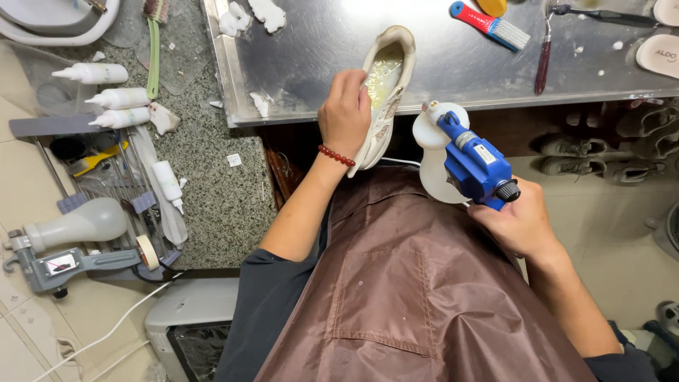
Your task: Apply a spray treatment to a sneaker using a pneumatic or powered spray gun.
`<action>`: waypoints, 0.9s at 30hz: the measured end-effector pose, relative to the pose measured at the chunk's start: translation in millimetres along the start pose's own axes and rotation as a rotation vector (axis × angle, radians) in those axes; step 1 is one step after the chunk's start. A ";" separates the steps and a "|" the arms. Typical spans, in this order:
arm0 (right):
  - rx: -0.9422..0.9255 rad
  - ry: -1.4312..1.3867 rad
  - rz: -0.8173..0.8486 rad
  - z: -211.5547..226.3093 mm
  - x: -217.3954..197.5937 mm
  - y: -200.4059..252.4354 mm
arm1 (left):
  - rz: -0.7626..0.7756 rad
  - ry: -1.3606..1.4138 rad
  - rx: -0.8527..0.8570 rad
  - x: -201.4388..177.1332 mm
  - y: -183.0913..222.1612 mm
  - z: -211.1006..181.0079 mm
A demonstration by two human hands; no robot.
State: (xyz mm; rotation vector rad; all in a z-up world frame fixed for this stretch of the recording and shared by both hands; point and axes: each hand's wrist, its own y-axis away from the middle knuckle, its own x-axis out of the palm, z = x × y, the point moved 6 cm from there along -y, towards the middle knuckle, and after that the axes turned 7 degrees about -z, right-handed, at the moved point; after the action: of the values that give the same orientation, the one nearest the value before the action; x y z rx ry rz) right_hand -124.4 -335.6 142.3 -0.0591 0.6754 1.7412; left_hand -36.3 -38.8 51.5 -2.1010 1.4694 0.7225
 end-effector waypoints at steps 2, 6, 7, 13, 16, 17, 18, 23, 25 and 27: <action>0.000 -0.005 -0.007 -1.3 -0.6 0.3 | 0.061 -0.037 0.114 2.1 -3.0 -12.0; -0.001 0.008 -0.025 -3.2 -3.3 -2.3 | 0.240 -0.125 0.291 15.8 -2.9 -26.4; 0.009 0.004 -0.029 -4.2 -5.0 -1.4 | 0.251 -0.125 0.293 14.0 -4.2 -32.5; -0.030 0.046 -0.032 -9.9 -12.6 -4.1 | 0.512 -0.143 0.045 31.8 -7.8 10.3; -0.031 0.015 -0.023 -5.4 -15.7 -4.4 | 0.546 0.216 0.031 15.7 -20.4 19.8; -0.041 -0.010 -0.005 1.3 -15.7 -5.4 | 0.632 0.388 0.005 11.4 -22.7 18.3; -0.051 -0.034 0.014 8.4 -15.4 -6.3 | 0.715 0.560 -0.023 5.7 -25.2 16.3; -0.094 -0.022 0.038 13.4 -9.4 -13.7 | 0.834 0.500 0.071 9.0 -30.8 14.8; -0.092 0.021 0.038 15.5 -7.9 -15.8 | 0.854 0.503 0.078 12.7 -31.3 14.6; -0.064 0.067 0.030 18.1 -6.2 -16.8 | 0.858 0.481 0.104 14.7 -29.8 16.4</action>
State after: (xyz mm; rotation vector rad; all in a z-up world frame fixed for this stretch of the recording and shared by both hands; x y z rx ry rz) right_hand -101.8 -330.4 152.9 -0.1529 0.6725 1.7959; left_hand -6.3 -29.1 32.0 -1.5652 2.6623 0.3915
